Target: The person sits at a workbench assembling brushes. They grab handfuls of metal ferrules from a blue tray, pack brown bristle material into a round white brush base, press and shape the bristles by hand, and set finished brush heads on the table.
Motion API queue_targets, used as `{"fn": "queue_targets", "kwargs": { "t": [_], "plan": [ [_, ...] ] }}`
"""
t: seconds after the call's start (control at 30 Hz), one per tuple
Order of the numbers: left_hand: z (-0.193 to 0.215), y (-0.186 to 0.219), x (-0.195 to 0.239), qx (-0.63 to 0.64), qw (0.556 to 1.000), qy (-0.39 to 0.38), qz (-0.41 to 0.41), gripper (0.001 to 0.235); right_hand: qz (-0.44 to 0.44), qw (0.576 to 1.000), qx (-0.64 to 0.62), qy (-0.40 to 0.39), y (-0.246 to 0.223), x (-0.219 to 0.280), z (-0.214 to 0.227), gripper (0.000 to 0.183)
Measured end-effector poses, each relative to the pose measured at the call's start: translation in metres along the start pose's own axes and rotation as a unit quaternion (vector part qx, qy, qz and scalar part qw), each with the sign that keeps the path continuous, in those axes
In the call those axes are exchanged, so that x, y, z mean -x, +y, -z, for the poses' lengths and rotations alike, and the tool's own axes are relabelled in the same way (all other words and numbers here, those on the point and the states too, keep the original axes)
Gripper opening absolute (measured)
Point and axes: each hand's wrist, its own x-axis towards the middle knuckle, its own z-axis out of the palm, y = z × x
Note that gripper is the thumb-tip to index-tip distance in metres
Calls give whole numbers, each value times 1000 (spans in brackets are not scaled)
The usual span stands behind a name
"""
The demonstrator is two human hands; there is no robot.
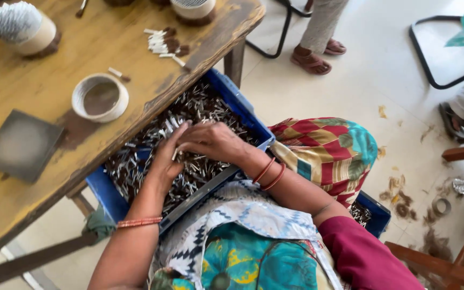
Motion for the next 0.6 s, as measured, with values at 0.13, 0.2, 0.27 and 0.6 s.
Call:
{"fn": "queue_targets", "kwargs": {
  "t": [0.13,0.2,0.27,0.6],
  "plan": [
    [-12,0,6,-406,897,126,-124,48,-49,998,-15,34,-29,-15,20,34],
    [-22,1,12,-515,807,73,-279,59,-54,997,1,60,-33,-19,24,50],
    [-31,5,19,-568,736,-14,-368,53,9,1000,-18,-11,-25,-17,19,37],
    [-28,9,17,-80,996,-29,18,31,-88,977,96,167,-14,-6,10,22]
  ]
}}
